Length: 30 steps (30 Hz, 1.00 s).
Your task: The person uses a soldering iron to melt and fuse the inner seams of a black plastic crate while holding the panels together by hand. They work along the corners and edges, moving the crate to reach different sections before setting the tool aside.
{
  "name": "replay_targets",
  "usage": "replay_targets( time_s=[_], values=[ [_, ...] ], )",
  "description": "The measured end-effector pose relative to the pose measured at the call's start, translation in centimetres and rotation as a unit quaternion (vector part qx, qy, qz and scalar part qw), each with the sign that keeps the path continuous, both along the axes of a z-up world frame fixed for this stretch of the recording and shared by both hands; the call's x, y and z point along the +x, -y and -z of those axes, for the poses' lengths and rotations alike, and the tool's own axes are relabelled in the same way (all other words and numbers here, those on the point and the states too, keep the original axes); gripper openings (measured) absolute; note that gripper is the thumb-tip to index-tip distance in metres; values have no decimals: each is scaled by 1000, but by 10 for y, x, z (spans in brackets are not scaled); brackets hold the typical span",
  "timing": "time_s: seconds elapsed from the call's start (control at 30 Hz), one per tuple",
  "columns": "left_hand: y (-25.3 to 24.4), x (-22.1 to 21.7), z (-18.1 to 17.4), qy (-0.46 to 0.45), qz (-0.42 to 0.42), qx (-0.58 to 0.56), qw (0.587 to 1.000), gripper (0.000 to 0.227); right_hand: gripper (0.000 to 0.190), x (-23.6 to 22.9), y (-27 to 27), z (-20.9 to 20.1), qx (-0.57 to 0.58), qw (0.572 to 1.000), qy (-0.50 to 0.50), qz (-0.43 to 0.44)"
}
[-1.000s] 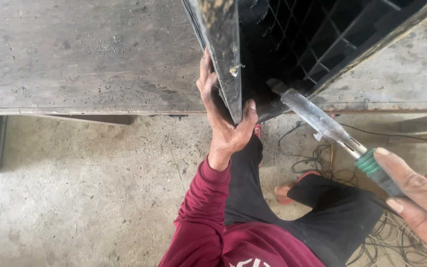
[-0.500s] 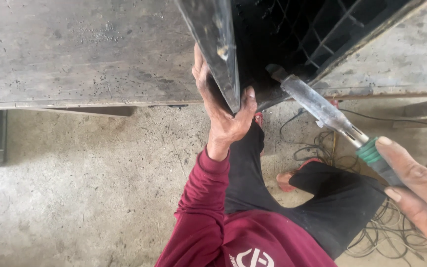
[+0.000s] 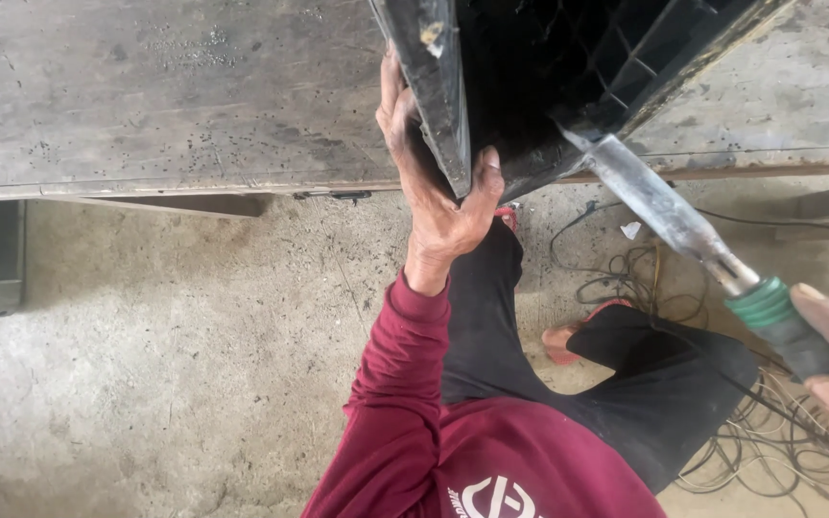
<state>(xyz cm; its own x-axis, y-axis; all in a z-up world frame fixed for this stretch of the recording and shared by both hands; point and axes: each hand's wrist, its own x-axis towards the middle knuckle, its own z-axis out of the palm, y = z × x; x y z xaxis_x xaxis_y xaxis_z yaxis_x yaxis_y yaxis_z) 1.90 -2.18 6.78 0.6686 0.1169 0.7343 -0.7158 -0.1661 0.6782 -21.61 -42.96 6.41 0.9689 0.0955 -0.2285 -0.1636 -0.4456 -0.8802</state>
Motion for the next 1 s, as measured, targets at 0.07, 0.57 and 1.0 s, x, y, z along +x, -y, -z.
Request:
replay_targets(
  time_s=[0.07, 0.57, 1.0],
  values=[
    [-2, 2, -1, 7, -5, 3, 1000, 85, 75, 4, -16, -14, -29, 1000, -4, 1],
    [-3, 3, -1, 16, -17, 16, 1000, 88, 76, 30, -16, -29, -41, 999, -29, -20],
    [0, 1, -2, 10, 10, -24, 1000, 92, 85, 43, -13, -34, -60, 997, -9, -47]
  ],
)
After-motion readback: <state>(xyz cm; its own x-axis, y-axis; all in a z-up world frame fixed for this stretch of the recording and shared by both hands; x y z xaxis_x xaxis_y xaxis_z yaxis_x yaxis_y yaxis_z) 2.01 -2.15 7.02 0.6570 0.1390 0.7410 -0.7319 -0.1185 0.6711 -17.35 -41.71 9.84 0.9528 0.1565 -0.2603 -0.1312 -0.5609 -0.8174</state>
